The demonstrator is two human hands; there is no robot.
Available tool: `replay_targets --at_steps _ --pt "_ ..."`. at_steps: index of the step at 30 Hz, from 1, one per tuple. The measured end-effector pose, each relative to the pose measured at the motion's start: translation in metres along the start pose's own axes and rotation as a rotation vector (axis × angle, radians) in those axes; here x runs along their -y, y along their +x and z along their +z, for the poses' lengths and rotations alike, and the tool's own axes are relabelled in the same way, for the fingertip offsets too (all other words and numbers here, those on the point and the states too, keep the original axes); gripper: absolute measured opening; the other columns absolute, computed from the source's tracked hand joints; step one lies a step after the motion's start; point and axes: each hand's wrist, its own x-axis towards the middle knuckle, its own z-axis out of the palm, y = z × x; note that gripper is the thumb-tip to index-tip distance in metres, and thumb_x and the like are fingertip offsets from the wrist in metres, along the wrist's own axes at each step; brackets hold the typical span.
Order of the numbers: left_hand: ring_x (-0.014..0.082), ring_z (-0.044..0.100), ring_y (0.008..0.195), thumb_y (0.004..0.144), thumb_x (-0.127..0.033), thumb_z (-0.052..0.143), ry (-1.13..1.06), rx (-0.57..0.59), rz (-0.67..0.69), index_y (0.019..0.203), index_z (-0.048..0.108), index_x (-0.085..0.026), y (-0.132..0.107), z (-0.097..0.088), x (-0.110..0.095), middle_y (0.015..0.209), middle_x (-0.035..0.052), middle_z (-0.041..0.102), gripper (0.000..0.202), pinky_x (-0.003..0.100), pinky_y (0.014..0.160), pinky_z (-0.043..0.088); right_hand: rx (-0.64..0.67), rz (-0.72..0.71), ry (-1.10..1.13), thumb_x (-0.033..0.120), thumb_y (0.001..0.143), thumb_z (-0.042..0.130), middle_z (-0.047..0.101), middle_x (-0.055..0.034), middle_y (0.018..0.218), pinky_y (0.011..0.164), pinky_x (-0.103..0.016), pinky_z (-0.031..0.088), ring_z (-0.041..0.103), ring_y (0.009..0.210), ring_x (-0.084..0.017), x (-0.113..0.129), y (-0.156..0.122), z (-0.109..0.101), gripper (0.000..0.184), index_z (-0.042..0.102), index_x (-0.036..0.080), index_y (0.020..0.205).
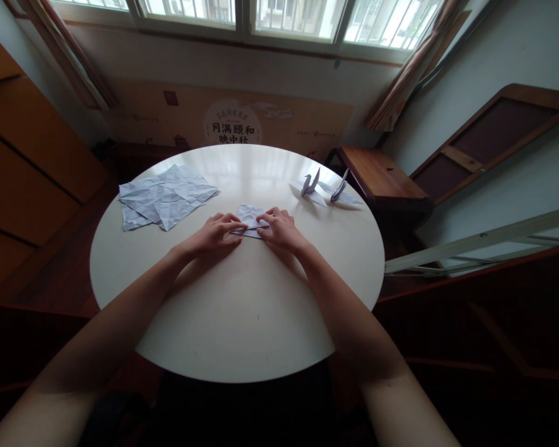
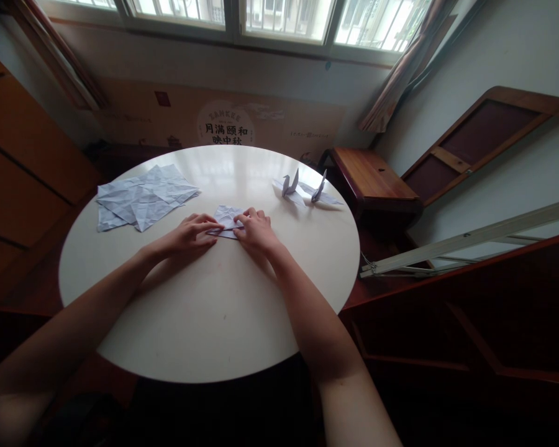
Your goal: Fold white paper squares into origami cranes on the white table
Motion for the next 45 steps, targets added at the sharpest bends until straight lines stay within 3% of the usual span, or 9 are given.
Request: replay_targets --at_steps 45 --pt "0.0270 0.054 0.111 0.090 -0.043 0.059 0.003 -0.020 0.012 0.125 0.065 -0.024 0.0004 0.0023 0.0050 0.121 0.0090 0.057 0.040 0.043 0.104 0.037 -0.033 -0.053 0.041 0.034 0.092 0.055 0.056 -0.0095 0.123 0.100 -0.042 0.037 0.049 0.114 -0.027 0.0003 0.0019 0.0027 0.034 0.065 0.024 0.123"
